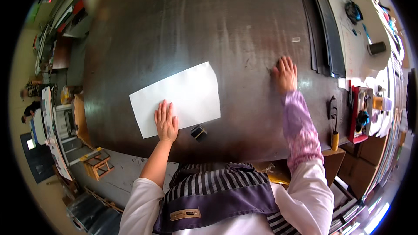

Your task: The person retrieves a white sheet of paper and small black square pieces from a box. They place the paper on a workbench and peel the backing off the black squares, arranging them in a pattern on the white paper.

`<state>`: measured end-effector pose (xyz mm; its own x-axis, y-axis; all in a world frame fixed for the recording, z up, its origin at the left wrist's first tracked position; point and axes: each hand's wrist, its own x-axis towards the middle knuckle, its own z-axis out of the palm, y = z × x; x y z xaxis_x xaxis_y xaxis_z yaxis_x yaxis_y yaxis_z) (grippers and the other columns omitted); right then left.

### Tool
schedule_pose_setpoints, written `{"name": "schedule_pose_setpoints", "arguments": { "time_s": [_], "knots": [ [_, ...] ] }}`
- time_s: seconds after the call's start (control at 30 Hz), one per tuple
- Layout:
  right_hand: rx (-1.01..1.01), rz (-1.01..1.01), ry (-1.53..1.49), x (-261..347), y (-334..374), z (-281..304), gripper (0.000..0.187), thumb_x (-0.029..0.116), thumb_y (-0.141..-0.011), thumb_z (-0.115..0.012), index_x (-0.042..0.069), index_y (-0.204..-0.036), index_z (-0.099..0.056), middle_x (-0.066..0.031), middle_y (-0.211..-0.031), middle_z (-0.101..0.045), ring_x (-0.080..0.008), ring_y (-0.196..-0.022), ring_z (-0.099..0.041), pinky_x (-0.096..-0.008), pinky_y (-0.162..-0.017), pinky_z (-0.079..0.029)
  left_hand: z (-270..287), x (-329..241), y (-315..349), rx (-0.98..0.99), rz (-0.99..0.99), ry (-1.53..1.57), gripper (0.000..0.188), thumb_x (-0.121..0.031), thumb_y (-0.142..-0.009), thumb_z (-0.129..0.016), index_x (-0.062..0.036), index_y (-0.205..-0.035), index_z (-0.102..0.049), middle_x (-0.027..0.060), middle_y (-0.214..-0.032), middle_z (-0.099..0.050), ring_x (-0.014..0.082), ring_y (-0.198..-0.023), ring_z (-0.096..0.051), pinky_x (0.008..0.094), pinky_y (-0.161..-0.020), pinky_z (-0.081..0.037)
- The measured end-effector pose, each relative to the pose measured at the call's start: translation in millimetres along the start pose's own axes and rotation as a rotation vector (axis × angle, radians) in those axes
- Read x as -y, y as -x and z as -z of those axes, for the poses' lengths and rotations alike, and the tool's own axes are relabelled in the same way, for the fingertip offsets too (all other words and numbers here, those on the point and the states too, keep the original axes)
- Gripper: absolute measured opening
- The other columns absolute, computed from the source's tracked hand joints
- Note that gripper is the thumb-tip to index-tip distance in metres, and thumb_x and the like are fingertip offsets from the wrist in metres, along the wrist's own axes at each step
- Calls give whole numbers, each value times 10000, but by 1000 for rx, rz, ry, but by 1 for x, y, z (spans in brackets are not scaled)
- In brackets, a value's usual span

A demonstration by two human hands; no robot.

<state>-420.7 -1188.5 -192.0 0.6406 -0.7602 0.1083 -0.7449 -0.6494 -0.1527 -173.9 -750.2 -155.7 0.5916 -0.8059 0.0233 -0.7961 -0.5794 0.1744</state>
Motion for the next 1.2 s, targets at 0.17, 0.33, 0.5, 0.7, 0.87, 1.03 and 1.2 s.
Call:
{"name": "schedule_pose_setpoints", "arguments": {
  "time_s": [0.17, 0.33, 0.5, 0.7, 0.87, 1.03, 1.2],
  "knots": [
    [78, -31, -51, -6, 9, 12, 550, 376, -958, -548, 49, -1395, -482, -96, -1516, -408, -260, -1430, -325, -451, -1178, -235, -7, 3, 6, -3, 36, -10, 564, -285, -942, -445, -94, -1471, -406, 150, -1561, -315, 358, -1443, -278, 519, -1173, -175],
    [76, -127, 108, -35, -69, 13, 648, 457, -986, -466, 48, -1477, -361, -95, -1584, -288, -245, -1483, -210, -436, -1202, -176, -7, 0, 4, 1, 20, -3, 550, -258, -943, -422, -71, -1461, -415, 156, -1562, -312, 360, -1445, -273, 517, -1179, -161],
    [195, -223, 108, -55, -113, -1, 701, 549, -1005, -337, 69, -1514, -302, -83, -1613, -214, -234, -1494, -174, -464, -1203, -157, -5, 2, 3, 5, 33, -1, 542, -248, -943, -418, -73, -1455, -424, 155, -1557, -323, 361, -1441, -281, 520, -1178, -162],
    [284, -267, 152, -50, -134, 10, 615, 533, -1016, -320, 101, -1439, -434, -71, -1565, -329, -218, -1453, -277, -511, -1178, -208, -7, 4, 6, -16, 25, 29, 530, -248, -939, -432, -89, -1444, -444, 148, -1546, -342, 354, -1431, -301, 523, -1172, -176],
    [73, -6, 157, 17, 1, 9, 519, 398, -983, -497, 21, -1338, -524, -121, -1461, -474, -270, -1365, -417, -485, -1138, -300, -5, 6, 5, -6, 23, 9, 560, -255, -931, -441, -117, -1473, -410, 134, -1559, -322, 340, -1443, -282, 521, -1172, -177],
    [139, 99, -57, 144, 194, 41, 604, 270, -852, -665, -17, -1357, -503, -174, -1474, -446, -340, -1380, -397, -482, -1143, -299, -6, 7, 6, -22, 18, 29, 602, -257, -916, -459, -134, -1499, -371, 120, -1578, -288, 327, -1455, -259, 520, -1178, -163],
    [261, 166, -266, 213, 285, 52, 535, 159, -841, -641, -5, -1339, -531, -156, -1460, -468, -325, -1392, -384, -461, -1144, -305, -6, 10, 8, -61, 0, 102, 573, -245, -920, -473, -126, -1475, -398, 128, -1568, -302, 341, -1440, -279, 516, -1169, -183]
  ]
}}
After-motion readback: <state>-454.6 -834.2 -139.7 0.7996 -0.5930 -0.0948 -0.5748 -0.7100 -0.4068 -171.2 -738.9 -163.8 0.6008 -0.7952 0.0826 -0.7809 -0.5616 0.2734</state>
